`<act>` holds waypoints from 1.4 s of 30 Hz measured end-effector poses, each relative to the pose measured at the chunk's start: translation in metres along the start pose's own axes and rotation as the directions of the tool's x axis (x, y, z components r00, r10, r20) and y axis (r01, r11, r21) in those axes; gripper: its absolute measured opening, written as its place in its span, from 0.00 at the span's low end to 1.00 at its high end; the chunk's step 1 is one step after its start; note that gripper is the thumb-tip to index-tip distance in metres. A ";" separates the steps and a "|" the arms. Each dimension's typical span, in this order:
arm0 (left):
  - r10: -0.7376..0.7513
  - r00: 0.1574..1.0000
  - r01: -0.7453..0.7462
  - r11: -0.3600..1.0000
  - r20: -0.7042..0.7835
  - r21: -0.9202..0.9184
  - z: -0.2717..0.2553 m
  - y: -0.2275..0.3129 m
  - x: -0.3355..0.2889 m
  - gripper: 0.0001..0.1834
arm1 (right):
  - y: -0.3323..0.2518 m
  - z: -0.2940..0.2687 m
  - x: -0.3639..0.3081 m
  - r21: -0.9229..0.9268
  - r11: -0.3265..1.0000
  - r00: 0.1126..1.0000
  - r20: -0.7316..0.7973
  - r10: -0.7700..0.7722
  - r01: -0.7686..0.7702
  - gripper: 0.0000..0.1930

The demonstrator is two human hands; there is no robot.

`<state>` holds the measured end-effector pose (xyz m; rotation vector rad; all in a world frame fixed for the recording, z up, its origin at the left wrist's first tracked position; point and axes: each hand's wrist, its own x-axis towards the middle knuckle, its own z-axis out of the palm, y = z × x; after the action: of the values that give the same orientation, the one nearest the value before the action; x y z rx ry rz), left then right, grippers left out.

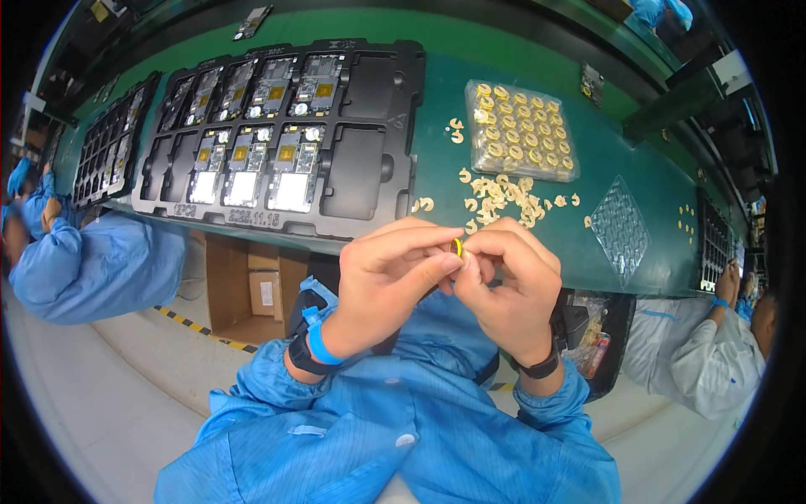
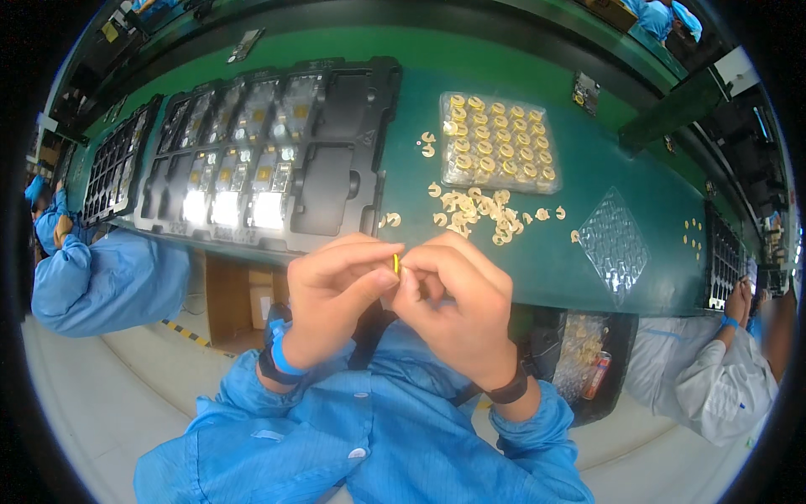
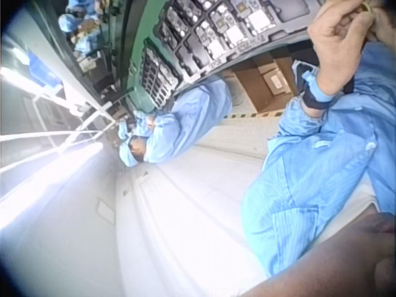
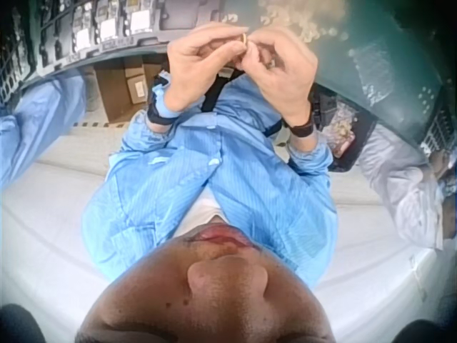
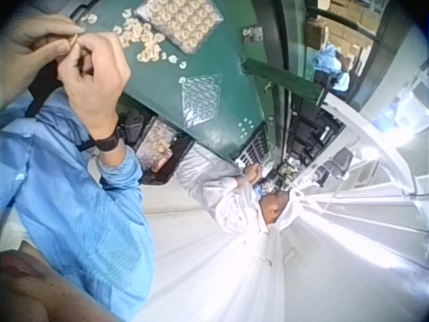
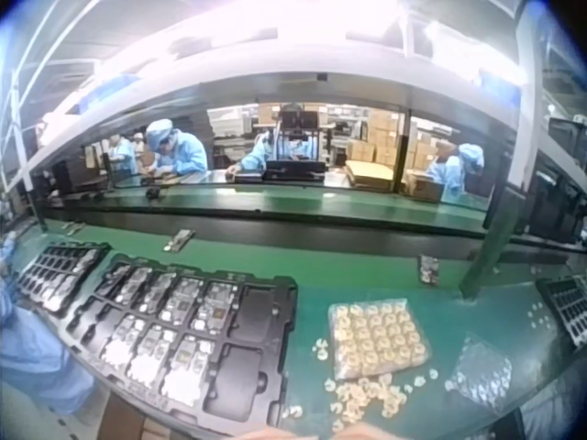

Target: Assembling electronic components onto circuit boards on a production line.

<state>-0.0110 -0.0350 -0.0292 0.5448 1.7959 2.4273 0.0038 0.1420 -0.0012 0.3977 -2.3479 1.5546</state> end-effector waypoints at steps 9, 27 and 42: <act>-0.172 0.977 0.195 0.959 0.128 -0.206 -0.009 -0.003 0.000 0.15 | 0.019 -0.003 -0.008 -0.119 0.993 0.978 -0.206 -0.017 -0.008 0.10; 0.490 0.819 -0.516 0.400 0.300 0.757 -0.018 0.002 0.017 0.26 | 0.005 -0.009 0.009 0.461 0.775 0.901 0.217 0.375 -0.433 0.06; 0.335 0.706 -0.700 0.201 0.623 0.685 -0.045 0.031 0.011 0.28 | 0.014 0.004 0.022 0.380 0.615 0.713 0.496 0.495 -0.691 0.03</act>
<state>-0.0311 -0.0827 -0.0088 1.8246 2.9616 1.0020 -0.0218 0.1417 -0.0056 -0.0624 -2.3735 2.7192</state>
